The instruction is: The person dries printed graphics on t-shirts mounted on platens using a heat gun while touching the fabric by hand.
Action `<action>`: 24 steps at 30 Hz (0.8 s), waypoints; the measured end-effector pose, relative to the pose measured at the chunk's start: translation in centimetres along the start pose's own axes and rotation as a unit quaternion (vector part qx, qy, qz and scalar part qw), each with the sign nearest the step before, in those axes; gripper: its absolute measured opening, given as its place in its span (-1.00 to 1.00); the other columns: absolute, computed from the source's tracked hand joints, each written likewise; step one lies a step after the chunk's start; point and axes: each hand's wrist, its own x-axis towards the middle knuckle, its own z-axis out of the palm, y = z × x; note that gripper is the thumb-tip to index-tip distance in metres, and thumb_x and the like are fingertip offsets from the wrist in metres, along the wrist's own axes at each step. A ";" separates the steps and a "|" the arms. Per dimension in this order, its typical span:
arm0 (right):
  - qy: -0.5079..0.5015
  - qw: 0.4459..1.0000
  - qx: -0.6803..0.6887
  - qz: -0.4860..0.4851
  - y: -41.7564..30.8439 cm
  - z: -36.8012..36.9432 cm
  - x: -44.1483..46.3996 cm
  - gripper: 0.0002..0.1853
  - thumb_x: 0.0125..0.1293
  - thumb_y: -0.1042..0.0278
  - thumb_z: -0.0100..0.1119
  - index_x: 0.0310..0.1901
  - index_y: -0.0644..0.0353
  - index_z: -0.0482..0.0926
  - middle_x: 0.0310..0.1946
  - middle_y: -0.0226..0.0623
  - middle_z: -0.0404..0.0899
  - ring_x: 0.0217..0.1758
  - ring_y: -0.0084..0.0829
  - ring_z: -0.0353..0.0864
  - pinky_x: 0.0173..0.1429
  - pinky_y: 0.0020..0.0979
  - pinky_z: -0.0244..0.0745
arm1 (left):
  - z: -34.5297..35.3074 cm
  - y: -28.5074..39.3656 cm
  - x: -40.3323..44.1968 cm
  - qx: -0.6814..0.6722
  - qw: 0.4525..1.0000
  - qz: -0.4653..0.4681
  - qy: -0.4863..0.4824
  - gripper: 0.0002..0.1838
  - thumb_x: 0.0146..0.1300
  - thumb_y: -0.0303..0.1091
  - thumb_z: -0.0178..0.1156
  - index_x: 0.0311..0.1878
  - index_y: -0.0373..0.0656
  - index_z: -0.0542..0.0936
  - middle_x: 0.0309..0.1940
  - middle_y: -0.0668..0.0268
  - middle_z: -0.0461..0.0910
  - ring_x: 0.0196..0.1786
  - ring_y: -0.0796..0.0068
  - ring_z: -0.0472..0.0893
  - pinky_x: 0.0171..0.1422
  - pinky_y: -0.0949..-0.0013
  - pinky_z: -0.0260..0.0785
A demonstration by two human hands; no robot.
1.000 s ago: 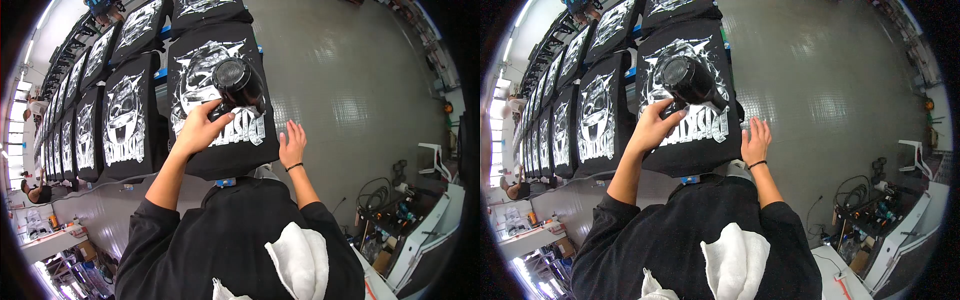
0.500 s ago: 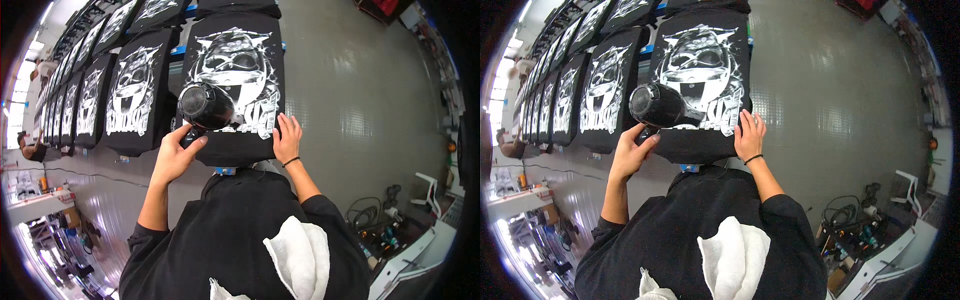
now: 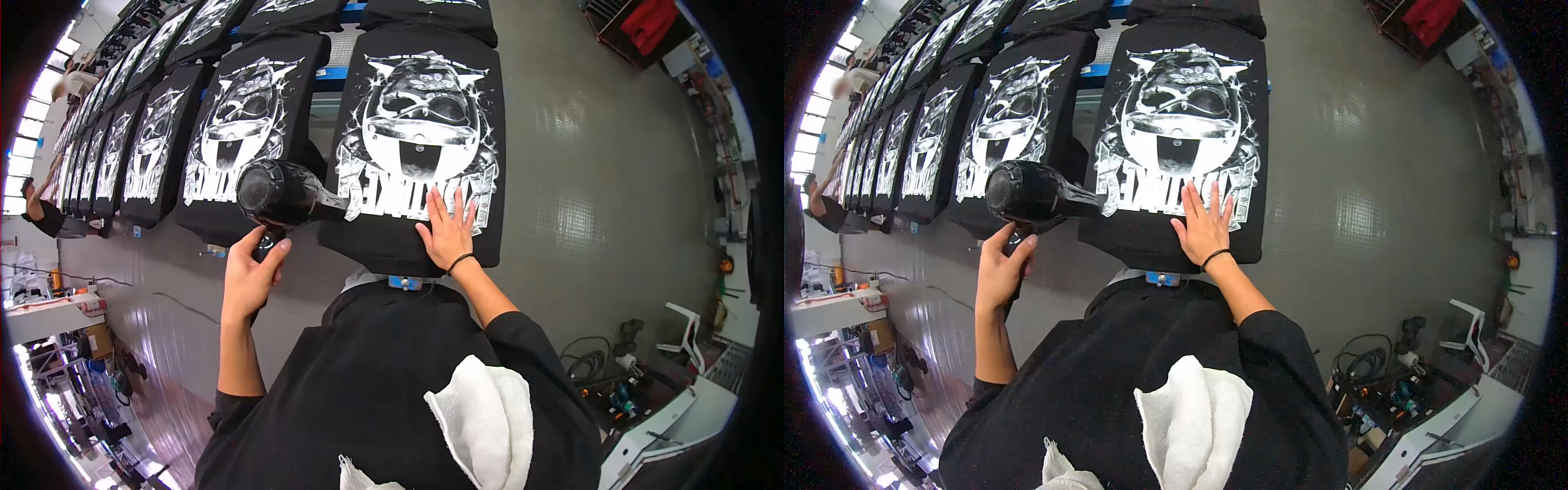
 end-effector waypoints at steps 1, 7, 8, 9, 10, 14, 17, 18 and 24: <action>-0.011 1.000 -0.006 0.005 -0.1 0.4 0.1 -0.27 0.45 -0.06 0.01 0.53 0.14 0.17 0.60 -0.36 0.03 0.65 0.15 -0.25 0.56 0.35 -0.34 | -0.7 -0.2 0.4 -0.005 1.000 0.002 0.000 -0.70 0.32 -0.32 0.33 -0.03 -0.35 0.59 -0.61 0.51 0.45 -0.61 0.77 0.37 -0.55 0.58 0.18; -0.016 0.999 -0.033 0.026 -0.8 0.8 0.1 -0.27 0.47 -0.06 0.00 0.54 0.13 0.14 0.60 -0.37 0.04 0.66 0.15 -0.25 0.56 0.35 -0.33 | -1.7 0.2 5.6 -0.021 0.998 0.049 -0.027 -0.70 0.34 -0.30 0.31 -0.01 -0.33 0.60 -0.60 0.50 0.47 -0.62 0.76 0.38 -0.56 0.56 0.20; -0.015 0.999 -0.035 0.026 -0.8 0.9 0.1 -0.28 0.47 -0.05 0.01 0.54 0.13 0.14 0.60 -0.37 0.05 0.66 0.15 -0.25 0.56 0.34 -0.32 | -1.5 -0.2 6.8 -0.009 0.998 0.050 -0.022 -0.69 0.34 -0.27 0.31 -0.01 -0.33 0.60 -0.61 0.50 0.47 -0.63 0.76 0.38 -0.56 0.56 0.20; -0.014 0.999 -0.036 0.026 -0.9 0.8 0.1 -0.28 0.47 -0.05 0.01 0.54 0.13 0.14 0.60 -0.37 0.05 0.66 0.15 -0.25 0.56 0.34 -0.32 | -1.2 0.3 7.5 0.000 0.998 0.058 -0.011 -0.68 0.34 -0.27 0.31 0.00 -0.32 0.59 -0.61 0.49 0.48 -0.63 0.76 0.39 -0.57 0.57 0.20; -0.008 0.999 -0.035 0.026 -1.0 0.8 0.1 -0.28 0.47 -0.04 0.01 0.54 0.12 0.15 0.60 -0.37 0.05 0.66 0.15 -0.25 0.56 0.34 -0.32 | -0.7 0.8 8.1 0.009 0.998 0.066 0.000 -0.68 0.34 -0.26 0.31 0.00 -0.32 0.59 -0.61 0.49 0.48 -0.63 0.77 0.39 -0.57 0.57 0.20; -0.022 0.999 -0.022 0.017 -0.3 1.1 0.2 -0.29 0.47 -0.07 -0.04 0.53 0.08 0.17 0.60 -0.40 0.05 0.65 0.16 -0.24 0.56 0.35 -0.35 | 0.3 2.0 9.9 -0.008 0.997 0.062 -0.046 -0.64 0.34 -0.26 0.31 0.05 -0.34 0.58 -0.61 0.50 0.48 -0.63 0.78 0.40 -0.57 0.57 0.21; 0.004 1.000 0.013 0.002 0.6 -0.1 0.1 -0.32 0.45 0.00 0.04 0.51 0.09 0.22 0.57 -0.42 0.14 0.64 0.15 -0.15 0.56 0.31 -0.30 | 2.2 2.4 8.6 0.039 0.996 0.041 -0.069 -0.51 0.32 -0.25 0.33 0.19 -0.39 0.54 -0.57 0.47 0.51 -0.60 0.77 0.41 -0.57 0.58 0.20; 0.011 1.000 0.018 0.000 1.1 -0.4 0.1 -0.34 0.44 0.02 0.05 0.50 0.09 0.24 0.56 -0.43 0.15 0.63 0.14 -0.12 0.55 0.30 -0.29 | 3.5 3.5 7.5 0.000 0.996 0.023 -0.081 -0.50 0.30 -0.26 0.35 0.19 -0.40 0.54 -0.56 0.48 0.52 -0.60 0.77 0.41 -0.57 0.57 0.21; 0.049 0.996 0.081 0.000 4.7 -3.2 -0.3 -0.43 0.43 0.19 0.07 0.44 0.13 0.34 0.50 -0.43 0.28 0.59 0.07 0.00 0.55 0.26 -0.19 | 9.4 5.4 5.2 0.007 0.991 0.022 -0.132 -0.56 0.30 -0.29 0.35 0.12 -0.41 0.58 -0.51 0.41 0.56 -0.57 0.77 0.44 -0.51 0.56 0.28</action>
